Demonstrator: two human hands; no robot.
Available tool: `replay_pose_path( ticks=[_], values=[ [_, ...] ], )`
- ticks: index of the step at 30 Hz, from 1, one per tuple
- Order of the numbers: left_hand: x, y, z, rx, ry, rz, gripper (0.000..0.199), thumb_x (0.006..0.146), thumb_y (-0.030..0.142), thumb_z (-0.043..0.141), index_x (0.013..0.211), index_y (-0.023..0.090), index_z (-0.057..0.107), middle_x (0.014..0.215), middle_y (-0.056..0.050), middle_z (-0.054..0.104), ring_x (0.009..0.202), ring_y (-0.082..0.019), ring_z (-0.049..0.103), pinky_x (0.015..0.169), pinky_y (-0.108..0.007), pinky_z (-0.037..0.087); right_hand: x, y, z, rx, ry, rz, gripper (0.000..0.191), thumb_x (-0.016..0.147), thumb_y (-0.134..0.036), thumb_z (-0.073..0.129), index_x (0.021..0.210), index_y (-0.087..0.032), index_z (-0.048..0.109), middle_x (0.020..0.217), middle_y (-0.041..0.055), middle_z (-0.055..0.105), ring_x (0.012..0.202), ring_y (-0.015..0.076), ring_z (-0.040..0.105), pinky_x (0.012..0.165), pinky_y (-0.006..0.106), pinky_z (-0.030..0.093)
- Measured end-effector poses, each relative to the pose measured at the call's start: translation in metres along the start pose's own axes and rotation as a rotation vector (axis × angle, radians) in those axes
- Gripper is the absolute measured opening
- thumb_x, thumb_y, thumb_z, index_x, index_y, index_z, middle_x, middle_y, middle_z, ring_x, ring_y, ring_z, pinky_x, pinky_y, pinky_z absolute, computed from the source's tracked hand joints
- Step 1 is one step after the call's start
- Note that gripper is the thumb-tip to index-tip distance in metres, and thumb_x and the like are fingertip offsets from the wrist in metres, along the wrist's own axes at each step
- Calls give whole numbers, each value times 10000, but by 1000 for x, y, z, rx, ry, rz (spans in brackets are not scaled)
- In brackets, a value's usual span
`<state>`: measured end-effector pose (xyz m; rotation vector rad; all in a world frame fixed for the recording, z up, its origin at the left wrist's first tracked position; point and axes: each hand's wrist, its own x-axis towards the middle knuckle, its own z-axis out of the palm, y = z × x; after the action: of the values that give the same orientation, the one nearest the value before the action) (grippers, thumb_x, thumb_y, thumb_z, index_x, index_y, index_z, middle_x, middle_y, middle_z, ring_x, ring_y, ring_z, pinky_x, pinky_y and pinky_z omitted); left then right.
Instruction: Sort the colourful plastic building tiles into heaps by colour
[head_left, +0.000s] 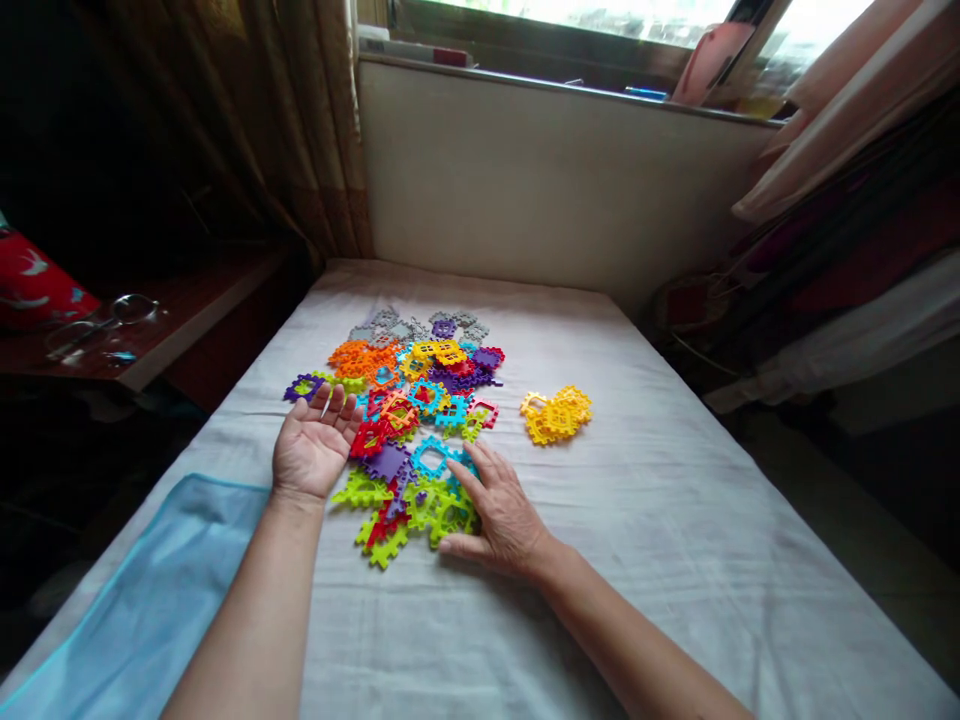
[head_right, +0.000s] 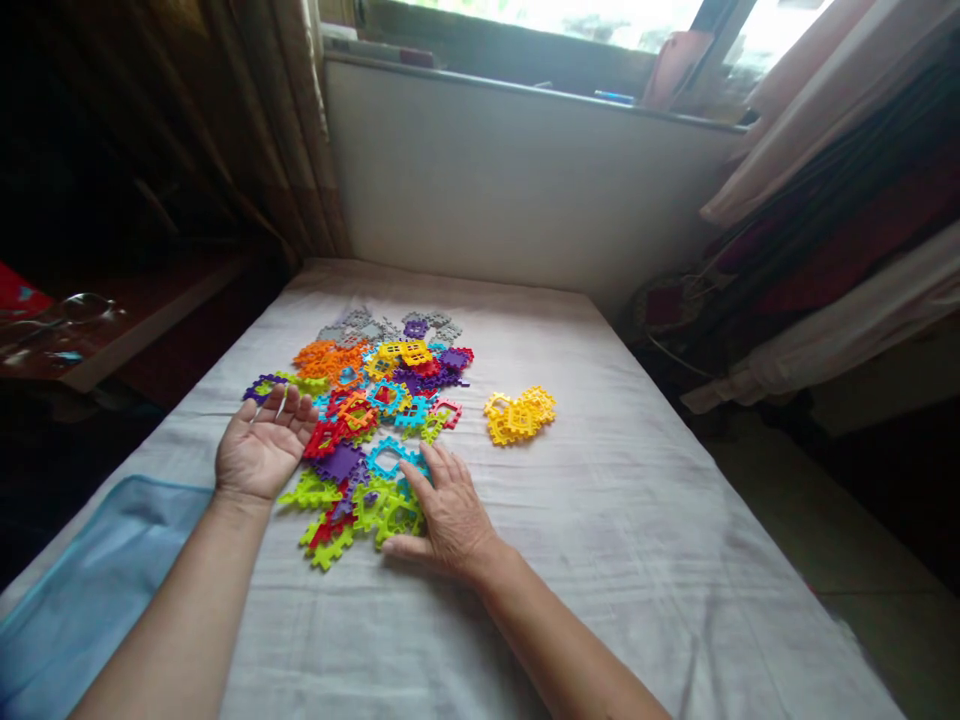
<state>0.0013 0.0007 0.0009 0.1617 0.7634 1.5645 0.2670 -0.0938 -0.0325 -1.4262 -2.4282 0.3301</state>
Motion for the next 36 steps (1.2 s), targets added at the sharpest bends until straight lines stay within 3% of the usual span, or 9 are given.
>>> replay_pose_path(
  ticks=[4,6,9,13,19,28,33,36],
  values=[
    [3,0,-4,-1,-13,11,205,870,331,577,932,171,689,931,-60,754,898,-189,713,809,-338,585,33,-5,11,9,158,-38,868,756,-643,702,1471,-218,453,1555,175,370,1455,350,288,1167,563,269],
    [4,0,-4,1,-13,32,196,850,333,606,924,172,690,944,-59,752,905,-186,710,829,-332,579,51,-4,9,40,265,-26,730,798,-596,680,1407,-222,528,1506,151,446,1409,322,362,1162,536,279],
    [4,1,-3,-2,12,63,188,853,321,597,914,172,692,944,-55,750,916,-183,708,859,-334,571,79,4,-5,38,386,158,399,882,-435,624,1219,-228,673,1366,120,582,1274,275,495,1097,464,354],
    [2,2,1,-4,44,73,203,875,318,557,901,170,693,920,-47,748,898,-183,710,847,-340,574,111,15,-26,-67,299,371,262,860,-371,638,1051,-228,746,1290,113,626,1189,287,521,981,430,406],
    [3,1,0,8,31,58,209,878,322,551,912,175,695,923,-48,751,895,-185,707,844,-346,573,126,16,-27,-91,162,408,280,851,-414,621,1042,-248,743,1270,86,636,1173,278,513,954,408,396],
    [8,0,-10,44,-29,59,200,876,349,576,943,202,693,996,-51,744,953,-184,698,925,-380,550,136,17,-24,-12,148,479,217,856,-331,576,952,-237,745,1224,77,659,1142,259,542,927,380,407],
    [6,0,-8,32,-16,48,198,888,337,557,935,203,694,983,-47,749,934,-185,704,908,-389,561,136,14,-24,-36,169,468,310,839,-424,620,1050,-225,730,1305,90,626,1204,286,509,963,418,398],
    [4,1,-5,25,-12,36,203,897,329,541,934,200,694,967,-42,752,914,-177,708,874,-365,573,139,11,-24,-26,139,466,275,827,-394,637,1031,-236,732,1300,82,630,1201,288,514,963,424,401]
  ],
)
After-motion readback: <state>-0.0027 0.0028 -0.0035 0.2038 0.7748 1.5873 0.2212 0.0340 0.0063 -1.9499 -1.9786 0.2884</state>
